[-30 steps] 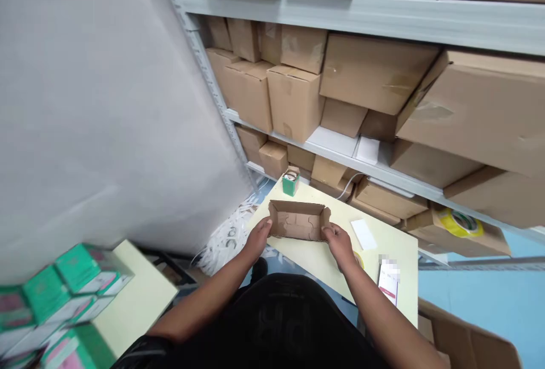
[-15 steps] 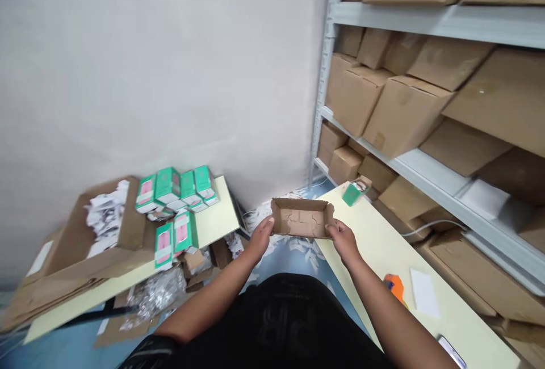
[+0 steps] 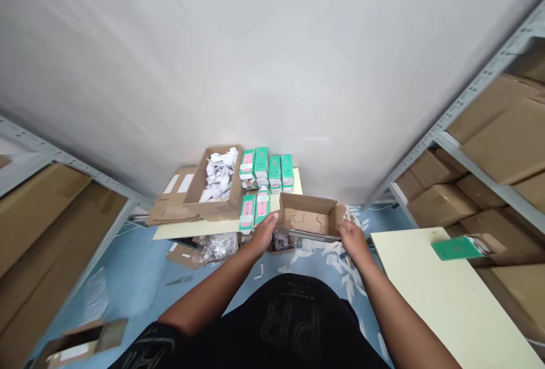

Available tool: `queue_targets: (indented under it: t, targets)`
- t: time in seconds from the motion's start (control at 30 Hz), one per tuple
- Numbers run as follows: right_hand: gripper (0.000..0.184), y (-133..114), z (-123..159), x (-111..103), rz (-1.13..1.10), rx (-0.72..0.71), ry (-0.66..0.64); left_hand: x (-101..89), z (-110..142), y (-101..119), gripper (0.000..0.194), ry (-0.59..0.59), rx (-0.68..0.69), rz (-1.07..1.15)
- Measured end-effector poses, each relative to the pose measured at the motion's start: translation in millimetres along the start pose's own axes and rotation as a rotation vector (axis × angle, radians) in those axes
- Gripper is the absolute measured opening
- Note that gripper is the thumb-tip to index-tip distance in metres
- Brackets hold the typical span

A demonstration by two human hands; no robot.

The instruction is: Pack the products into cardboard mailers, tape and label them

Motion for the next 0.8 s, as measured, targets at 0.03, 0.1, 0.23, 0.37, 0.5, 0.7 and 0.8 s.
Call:
queue_targets:
  t: [0.03, 0.1, 0.23, 0.37, 0.5, 0.7, 0.8]
  targets:
    - [0.041, -11.8, -3.3, 13.5, -0.002, -0.019, -0.031, -18.9, 0.0, -1.7, 0.066, 0.011, -0.013, 0.019]
    - [0.041, -34.8, -9.7, 38.6, -0.033, -0.053, -0.11, -56.7, -0.8, -1.1, 0.072, 0.03, -0.02, 0.055]
    - [0.039, -70.8, -23.2, 73.9, -0.083, -0.066, -0.19, -137.4, -10.1, 15.5, 0.07, 0.096, 0.054, 0.102]
    - [0.037, -94.2, -40.0, 103.9, -0.058, -0.061, -0.244, -219.4, -37.1, 30.9, 0.051, 0.31, 0.101, -0.037]
    - [0.036, -111.7, -62.0, 136.3, -0.048, -0.08, -0.365, -271.0, -84.8, 27.7, 0.029, 0.449, -0.069, -0.471]
    - [0.036, -136.6, -102.1, 168.5, -0.055, -0.134, -0.517, -282.6, -157.0, -10.5, 0.071, 0.255, -0.345, -1.011]
    - [0.036, -146.1, -120.5, 178.9, -0.057, -0.139, -0.603, -279.9, -176.2, -30.3, 0.083, 0.221, -0.413, -1.061]
Point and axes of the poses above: each hand's wrist, its own z-axis away from the middle knuckle, its own x-axis out of the palm, y = z × x, the point moved 9 cm from there along -z, towards the middle knuckle, and after that the axes turned 3 degrees about -x, right-handed, at the moved point
